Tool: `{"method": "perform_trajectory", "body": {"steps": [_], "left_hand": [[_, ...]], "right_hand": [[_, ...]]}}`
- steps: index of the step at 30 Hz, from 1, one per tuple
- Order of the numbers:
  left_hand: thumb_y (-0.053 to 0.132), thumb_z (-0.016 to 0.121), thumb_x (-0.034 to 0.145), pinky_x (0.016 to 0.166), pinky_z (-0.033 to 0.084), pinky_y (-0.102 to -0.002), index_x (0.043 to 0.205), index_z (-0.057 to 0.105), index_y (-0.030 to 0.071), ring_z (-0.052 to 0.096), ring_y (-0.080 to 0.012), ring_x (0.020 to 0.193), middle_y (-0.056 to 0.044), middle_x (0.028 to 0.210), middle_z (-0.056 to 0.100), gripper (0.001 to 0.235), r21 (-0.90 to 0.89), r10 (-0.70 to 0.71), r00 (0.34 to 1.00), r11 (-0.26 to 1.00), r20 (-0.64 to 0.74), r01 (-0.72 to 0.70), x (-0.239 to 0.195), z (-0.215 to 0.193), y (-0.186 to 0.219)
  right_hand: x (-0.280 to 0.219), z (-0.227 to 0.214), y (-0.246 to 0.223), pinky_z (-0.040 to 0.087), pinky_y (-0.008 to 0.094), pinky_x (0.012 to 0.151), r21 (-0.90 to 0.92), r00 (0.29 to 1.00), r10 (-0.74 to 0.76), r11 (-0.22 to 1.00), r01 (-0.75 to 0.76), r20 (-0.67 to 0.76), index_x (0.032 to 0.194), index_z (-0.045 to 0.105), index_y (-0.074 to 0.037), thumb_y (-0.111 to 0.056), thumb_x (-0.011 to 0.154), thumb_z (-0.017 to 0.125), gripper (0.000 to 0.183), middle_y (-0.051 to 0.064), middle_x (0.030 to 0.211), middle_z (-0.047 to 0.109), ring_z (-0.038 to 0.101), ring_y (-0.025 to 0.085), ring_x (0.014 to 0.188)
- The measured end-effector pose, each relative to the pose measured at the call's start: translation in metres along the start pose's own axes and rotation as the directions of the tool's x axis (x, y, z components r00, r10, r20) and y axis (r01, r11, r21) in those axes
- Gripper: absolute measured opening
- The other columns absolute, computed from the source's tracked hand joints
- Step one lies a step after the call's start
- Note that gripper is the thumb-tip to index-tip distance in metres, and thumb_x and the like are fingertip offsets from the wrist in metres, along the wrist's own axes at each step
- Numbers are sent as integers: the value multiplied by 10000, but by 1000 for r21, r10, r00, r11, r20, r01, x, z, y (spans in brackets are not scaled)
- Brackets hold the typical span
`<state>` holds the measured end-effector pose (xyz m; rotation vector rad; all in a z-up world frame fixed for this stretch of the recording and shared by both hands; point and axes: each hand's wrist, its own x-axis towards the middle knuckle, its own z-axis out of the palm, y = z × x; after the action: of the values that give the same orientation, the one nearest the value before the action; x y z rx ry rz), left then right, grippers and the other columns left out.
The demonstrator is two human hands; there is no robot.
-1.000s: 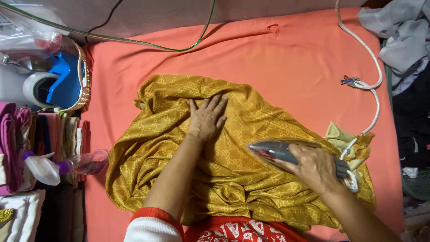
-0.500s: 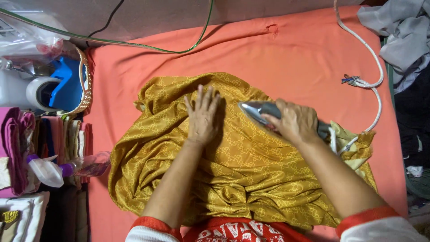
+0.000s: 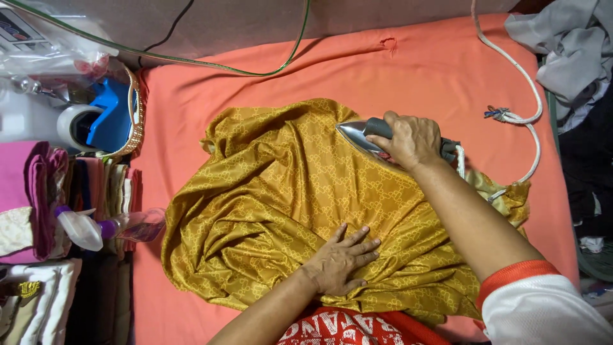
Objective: The person is ironing a yellow patterned fabric on an ironing board.
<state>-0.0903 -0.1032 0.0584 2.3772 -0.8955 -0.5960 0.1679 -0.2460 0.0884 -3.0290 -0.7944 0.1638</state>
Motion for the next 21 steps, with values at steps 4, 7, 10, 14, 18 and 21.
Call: {"method": "perform_trajectory", "body": {"steps": [4,7,10,14,18,21], "left_hand": [[460,582,978,1224,251,-575,1333,619,132,360,-310,1498,-94,1539,482,485,-138,-84,988,988,-128,66,-20,8,-16],[377,477,1061,1170,519,-453,1155,676,102,639,-263,1239,-104,1271,656,352,-309,-477,798,872,-368,379,-31,20,-54],[399,513,1044,1136,441,-589,1321,579,93,461,-328,1372,-150,1422,529,418,-135,-589,596,764,-546,631,-47,-1,-81],[490,627,948,1082,348,-694,1552,300,108,163,-412,1501,-191,1652,182,786,-133,-846,457,504,-275,853,-61,-44,-78],[558,749,840,1122,333,-687,1611,161,102,124,-402,1543,-194,1692,70,1071,-130,-952,294,303,-82,944,-80,-57,-80],[576,787,808,1123,305,-705,1613,100,75,95,-387,1547,-201,1689,50,1172,-116,-964,263,265,-28,957,-83,-50,-86]], "right_hand": [[-41,7,-28,538,432,536,80,982,10,996,-25,189,1106,687,-126,-649,896,653,565,89,742,735,684,246,571],[-81,27,-36,523,369,394,237,977,-213,950,204,11,1285,714,-233,-532,888,628,504,92,795,743,640,185,486],[-99,39,-27,553,317,461,83,952,-296,953,290,72,1187,706,-120,-574,851,630,570,85,772,740,644,137,544],[-68,-8,-10,547,369,465,32,988,-50,998,46,149,1117,714,-116,-658,930,592,586,79,808,750,668,177,525],[-62,-15,7,556,402,520,-84,984,96,993,-84,149,1035,708,-88,-655,935,605,585,74,763,756,689,216,594],[-86,-12,-9,568,400,466,59,985,-143,989,137,93,1090,736,-129,-606,868,635,536,81,772,756,698,213,552]]}}
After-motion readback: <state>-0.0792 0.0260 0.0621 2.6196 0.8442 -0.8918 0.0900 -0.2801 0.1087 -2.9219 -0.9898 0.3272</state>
